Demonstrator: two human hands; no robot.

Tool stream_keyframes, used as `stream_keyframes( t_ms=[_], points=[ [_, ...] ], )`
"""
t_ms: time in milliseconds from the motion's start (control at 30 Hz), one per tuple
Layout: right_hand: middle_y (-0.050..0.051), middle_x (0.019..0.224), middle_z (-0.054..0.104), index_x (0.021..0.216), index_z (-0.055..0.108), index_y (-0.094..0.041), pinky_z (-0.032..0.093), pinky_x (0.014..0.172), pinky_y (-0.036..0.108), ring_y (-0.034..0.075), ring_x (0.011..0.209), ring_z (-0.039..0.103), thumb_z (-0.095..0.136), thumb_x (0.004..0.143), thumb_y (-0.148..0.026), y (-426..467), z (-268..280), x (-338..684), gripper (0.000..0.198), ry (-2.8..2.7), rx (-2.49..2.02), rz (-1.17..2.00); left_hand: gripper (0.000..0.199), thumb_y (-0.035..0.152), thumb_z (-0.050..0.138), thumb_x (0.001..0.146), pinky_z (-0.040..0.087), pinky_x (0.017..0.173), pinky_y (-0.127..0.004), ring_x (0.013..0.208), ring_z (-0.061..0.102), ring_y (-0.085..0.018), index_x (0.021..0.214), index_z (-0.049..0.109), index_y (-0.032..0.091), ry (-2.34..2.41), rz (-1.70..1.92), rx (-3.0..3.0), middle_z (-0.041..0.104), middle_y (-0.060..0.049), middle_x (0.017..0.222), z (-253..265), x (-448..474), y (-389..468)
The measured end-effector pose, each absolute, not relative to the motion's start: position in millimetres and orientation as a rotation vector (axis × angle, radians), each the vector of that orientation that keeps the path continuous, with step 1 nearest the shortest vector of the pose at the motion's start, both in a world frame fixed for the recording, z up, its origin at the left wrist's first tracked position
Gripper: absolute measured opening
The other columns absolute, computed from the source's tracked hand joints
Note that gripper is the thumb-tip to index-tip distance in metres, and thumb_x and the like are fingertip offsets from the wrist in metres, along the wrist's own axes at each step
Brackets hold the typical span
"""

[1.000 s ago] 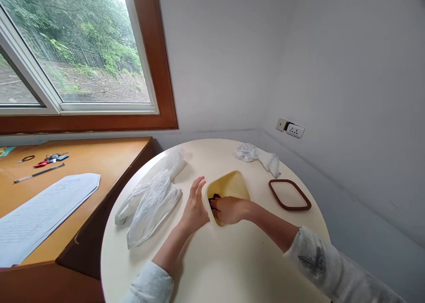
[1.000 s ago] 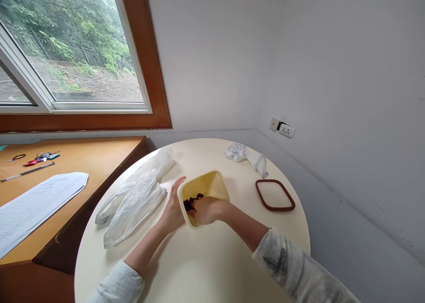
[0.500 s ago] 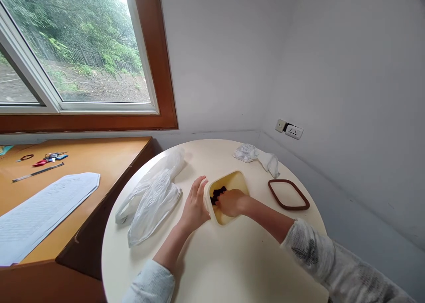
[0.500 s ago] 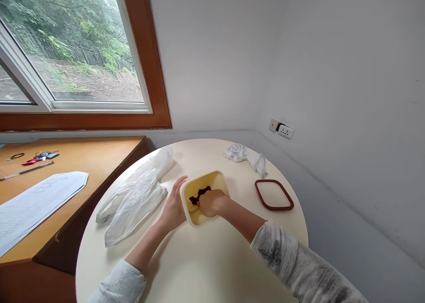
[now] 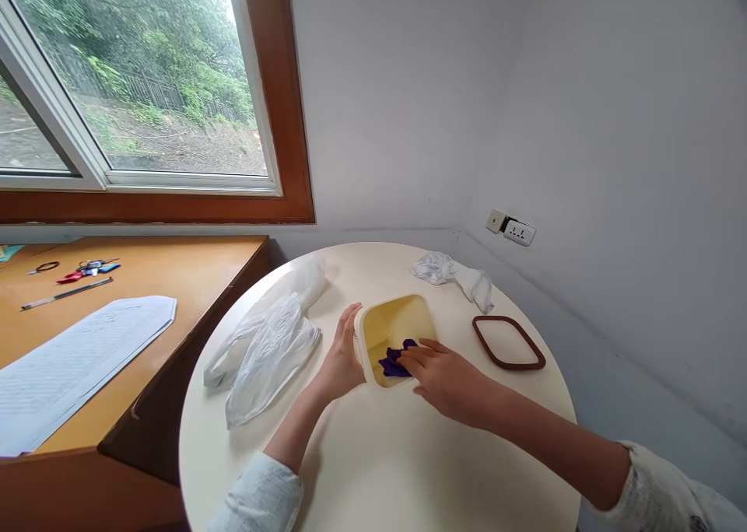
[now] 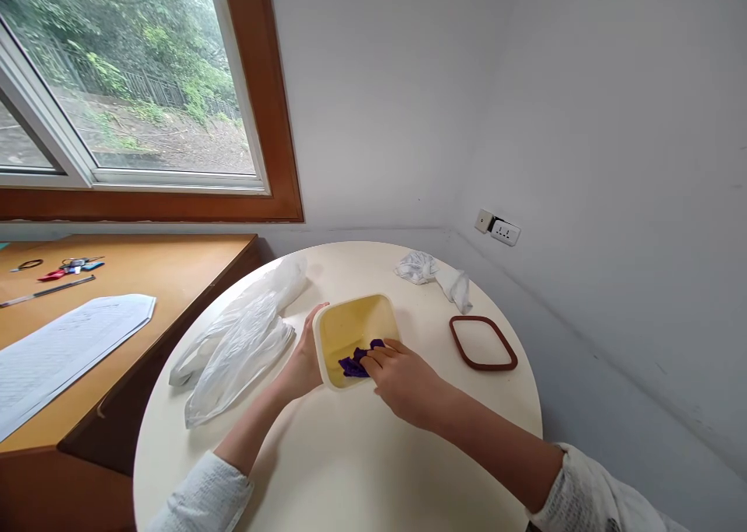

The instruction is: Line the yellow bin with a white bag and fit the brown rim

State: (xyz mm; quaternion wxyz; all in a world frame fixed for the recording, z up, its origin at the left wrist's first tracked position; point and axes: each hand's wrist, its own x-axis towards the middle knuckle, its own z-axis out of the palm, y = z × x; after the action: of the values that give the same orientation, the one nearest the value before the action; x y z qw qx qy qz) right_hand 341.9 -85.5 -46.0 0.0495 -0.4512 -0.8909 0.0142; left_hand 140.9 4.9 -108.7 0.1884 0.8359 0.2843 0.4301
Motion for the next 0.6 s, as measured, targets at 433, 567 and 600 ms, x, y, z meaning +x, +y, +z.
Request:
stream_keyframes(
  t_ms=[433, 567, 600],
  points=[
    [0.008, 0.081, 0.067, 0.109, 0.052, -0.013, 0.041, 0.060, 0.026, 0.018, 0.069, 0.061, 0.039, 0.082, -0.011, -60, -79, 303, 0.030, -2.229, -1.620, -0.008, 0.099, 0.028, 0.069, 0.067, 0.028, 0.103, -0.055, 0.132, 0.020, -0.033, 0.139, 0.001, 0.029, 1.057, 1.328, 2.247, 0.019, -0.016, 0.143, -123, 153, 0],
    [0.008, 0.084, 0.066, 0.105, 0.051, -0.015, 0.040, 0.062, 0.025, 0.019, 0.072, 0.061, 0.033, 0.088, -0.020, -59, -74, 278, 0.025, -2.051, -1.578, 0.182, 0.108, 0.025, 0.069, 0.066, 0.026, 0.099, -0.061, 0.134, 0.010, -0.038, 0.139, -0.011, 0.027, 1.114, 1.488, 2.341, 0.009, -0.021, 0.143, -130, 159, 1],
    [0.008, 0.084, 0.066, 0.105, 0.051, -0.015, 0.040, 0.062, 0.025, 0.019, 0.072, 0.061, 0.032, 0.089, -0.022, -60, -72, 273, 0.025, -2.024, -1.568, 0.228, 0.106, 0.024, 0.067, 0.068, 0.025, 0.099, -0.061, 0.134, 0.009, -0.038, 0.139, -0.011, 0.026, 1.123, 1.517, 2.354, 0.009, -0.022, 0.143, -132, 159, 1]
  ],
)
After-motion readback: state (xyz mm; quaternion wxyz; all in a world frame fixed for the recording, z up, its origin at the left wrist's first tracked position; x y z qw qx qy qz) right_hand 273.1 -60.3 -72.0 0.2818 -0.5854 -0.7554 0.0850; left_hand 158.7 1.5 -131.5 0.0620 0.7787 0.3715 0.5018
